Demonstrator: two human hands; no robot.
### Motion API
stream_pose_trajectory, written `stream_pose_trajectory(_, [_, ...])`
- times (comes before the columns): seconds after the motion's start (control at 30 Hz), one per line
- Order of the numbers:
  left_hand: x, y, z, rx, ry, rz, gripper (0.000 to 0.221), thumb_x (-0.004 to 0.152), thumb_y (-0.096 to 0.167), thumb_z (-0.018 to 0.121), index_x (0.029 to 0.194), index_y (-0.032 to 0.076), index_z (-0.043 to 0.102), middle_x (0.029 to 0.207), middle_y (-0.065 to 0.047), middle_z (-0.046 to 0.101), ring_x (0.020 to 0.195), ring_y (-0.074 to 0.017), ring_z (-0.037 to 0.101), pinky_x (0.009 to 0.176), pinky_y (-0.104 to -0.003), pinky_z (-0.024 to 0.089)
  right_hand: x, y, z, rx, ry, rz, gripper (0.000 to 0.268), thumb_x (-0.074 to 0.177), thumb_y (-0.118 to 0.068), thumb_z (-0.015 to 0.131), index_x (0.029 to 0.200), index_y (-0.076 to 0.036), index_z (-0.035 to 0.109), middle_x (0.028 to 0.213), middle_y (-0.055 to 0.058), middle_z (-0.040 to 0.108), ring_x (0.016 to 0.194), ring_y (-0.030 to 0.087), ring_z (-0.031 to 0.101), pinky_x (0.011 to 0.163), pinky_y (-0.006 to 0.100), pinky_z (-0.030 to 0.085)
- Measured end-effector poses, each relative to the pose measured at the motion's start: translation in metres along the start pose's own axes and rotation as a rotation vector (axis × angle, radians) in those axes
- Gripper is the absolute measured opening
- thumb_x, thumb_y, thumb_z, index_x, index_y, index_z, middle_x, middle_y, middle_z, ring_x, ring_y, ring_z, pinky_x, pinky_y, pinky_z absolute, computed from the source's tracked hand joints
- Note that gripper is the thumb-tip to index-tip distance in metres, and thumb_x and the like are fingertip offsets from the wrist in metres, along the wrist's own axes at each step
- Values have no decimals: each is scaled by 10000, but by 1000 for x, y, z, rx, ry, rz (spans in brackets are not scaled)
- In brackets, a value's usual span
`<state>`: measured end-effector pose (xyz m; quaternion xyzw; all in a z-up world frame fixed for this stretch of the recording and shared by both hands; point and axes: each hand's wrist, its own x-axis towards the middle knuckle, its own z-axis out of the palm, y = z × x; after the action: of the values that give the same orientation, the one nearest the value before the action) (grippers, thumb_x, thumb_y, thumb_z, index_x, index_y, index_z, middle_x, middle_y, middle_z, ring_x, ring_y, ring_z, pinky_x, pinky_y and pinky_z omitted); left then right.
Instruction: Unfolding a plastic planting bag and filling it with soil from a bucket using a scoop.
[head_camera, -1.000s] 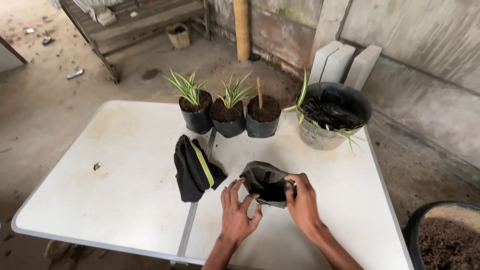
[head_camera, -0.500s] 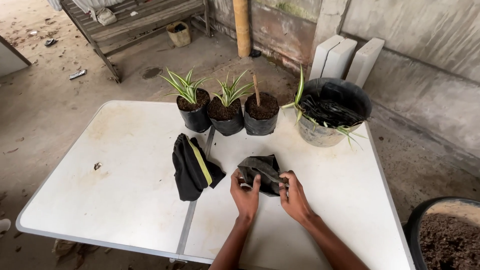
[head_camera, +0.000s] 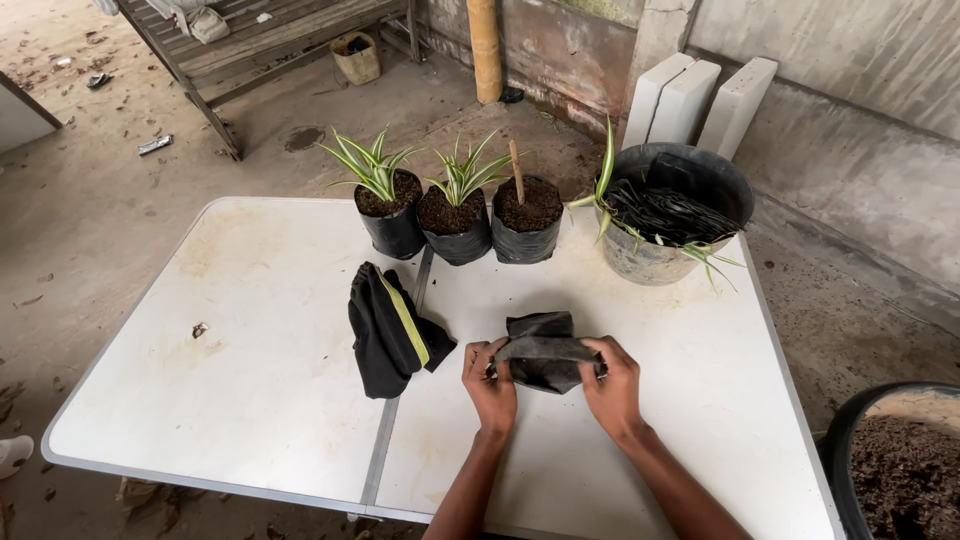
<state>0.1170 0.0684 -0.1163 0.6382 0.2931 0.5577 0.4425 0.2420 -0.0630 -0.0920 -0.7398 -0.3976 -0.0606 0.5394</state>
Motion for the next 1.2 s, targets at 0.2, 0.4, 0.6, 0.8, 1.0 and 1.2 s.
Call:
stream_pose_trajectory(0.2, [-4,-1,-1,-56,19,-23,213,930,-64,665,1011,99,777,839,-7,518,753,-75,504,596,-238,470,7,29,-12,13,92,126,167,932,107,610,1015,-37,613,760,123,624,684,240,625,540,389,492])
stream_pose_trajectory(0.4, [-4,15,1,38,-27,-13,196,879,-18,729,1028,105,765,863,-16,552,713,-128,562,584,-264,491,13,16,-17,-67,32,92,214,890,79,681,986,-67,555,814,132,631,758,315,661,655,446,546])
stream_pose_trajectory(0.6, [-13,-12,-2,38,-83,226,363,859,-169,664,1026,112,822,848,13,451,714,-111,493,681,-259,479,12,-10,-25,-332,-50,-2,254,817,-39,798,976,-129,622,876,33,618,832,268,715,702,394,623])
stream_pose_trajectory(0.8, [-4,-11,-7,71,-56,277,408,826,-205,636,1044,86,821,837,-10,435,686,-126,459,701,-270,477,12,16,-21,-256,-34,72,359,801,155,681,1067,-52,560,905,143,614,913,386,718,770,488,629])
stream_pose_trajectory(1.0, [-2,10,-4,314,-95,232,287,774,-34,793,998,141,756,823,-9,569,652,-226,641,594,-377,544,11,16,-20,-221,5,38,394,769,198,670,1034,-69,551,929,112,580,911,336,704,767,440,620])
stream_pose_trajectory(1.2, [-2,1,-7,377,-58,97,222,834,-59,696,988,100,710,757,-57,658,658,-287,720,575,-347,600,8,34,-13,-163,-40,14,387,770,196,710,1013,-77,583,909,81,561,845,282,686,678,397,603])
